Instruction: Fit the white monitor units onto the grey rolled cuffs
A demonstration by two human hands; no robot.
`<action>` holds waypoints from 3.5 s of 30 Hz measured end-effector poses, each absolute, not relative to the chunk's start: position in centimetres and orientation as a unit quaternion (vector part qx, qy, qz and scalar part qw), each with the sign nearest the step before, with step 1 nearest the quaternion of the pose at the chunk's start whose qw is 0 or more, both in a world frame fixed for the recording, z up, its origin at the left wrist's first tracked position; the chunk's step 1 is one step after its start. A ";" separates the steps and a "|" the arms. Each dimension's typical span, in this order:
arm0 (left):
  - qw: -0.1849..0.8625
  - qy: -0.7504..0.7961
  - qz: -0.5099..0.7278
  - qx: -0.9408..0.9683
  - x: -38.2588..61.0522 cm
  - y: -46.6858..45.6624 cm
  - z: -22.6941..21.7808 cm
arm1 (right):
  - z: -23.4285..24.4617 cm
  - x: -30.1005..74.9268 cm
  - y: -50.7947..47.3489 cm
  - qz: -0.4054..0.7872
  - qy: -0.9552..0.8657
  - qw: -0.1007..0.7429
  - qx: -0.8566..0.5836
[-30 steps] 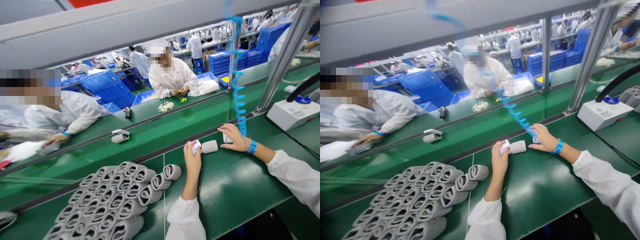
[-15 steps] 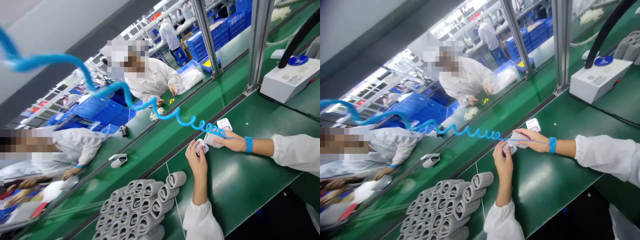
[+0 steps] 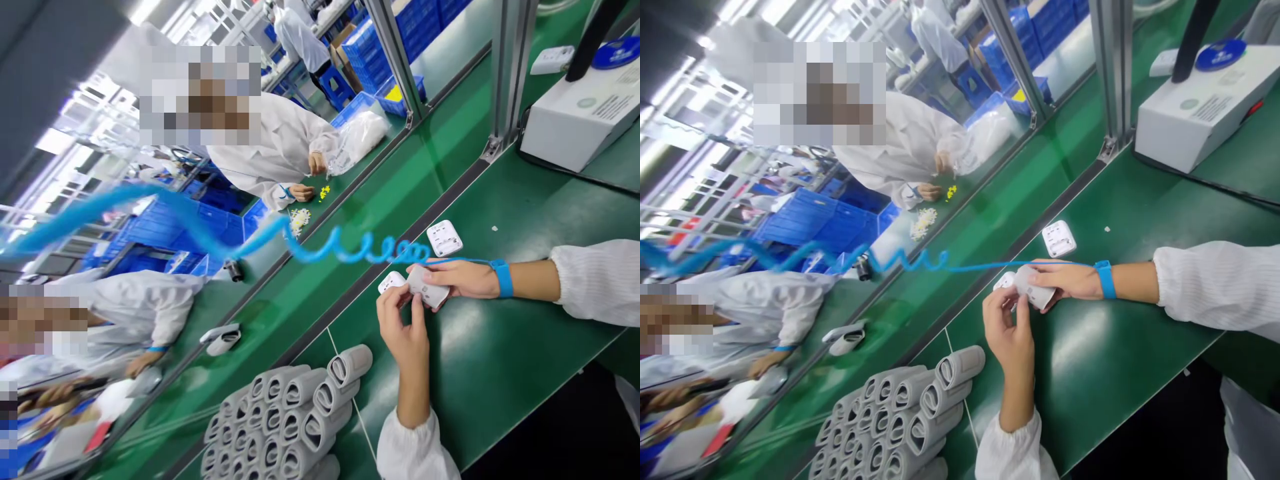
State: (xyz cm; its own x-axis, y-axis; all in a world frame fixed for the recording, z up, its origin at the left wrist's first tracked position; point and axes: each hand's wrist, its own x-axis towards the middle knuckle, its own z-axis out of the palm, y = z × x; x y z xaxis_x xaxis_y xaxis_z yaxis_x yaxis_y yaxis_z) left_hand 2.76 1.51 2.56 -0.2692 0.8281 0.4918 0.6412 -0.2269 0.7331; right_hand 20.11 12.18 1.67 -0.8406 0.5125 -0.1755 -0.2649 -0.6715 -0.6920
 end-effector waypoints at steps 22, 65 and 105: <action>0.139 0.589 0.437 0.665 1.2 1.9 2.7 | 1.0 19.8 12.7 0.880 -0.409 0.188 -0.149; 0.116 0.640 0.403 0.644 1.2 1.2 2.4 | 2.2 20.1 13.1 0.886 -0.408 0.136 -0.175; 0.399 0.660 0.522 0.363 2.1 0.9 -0.5 | 0.4 20.0 11.1 0.471 -0.809 0.316 -0.154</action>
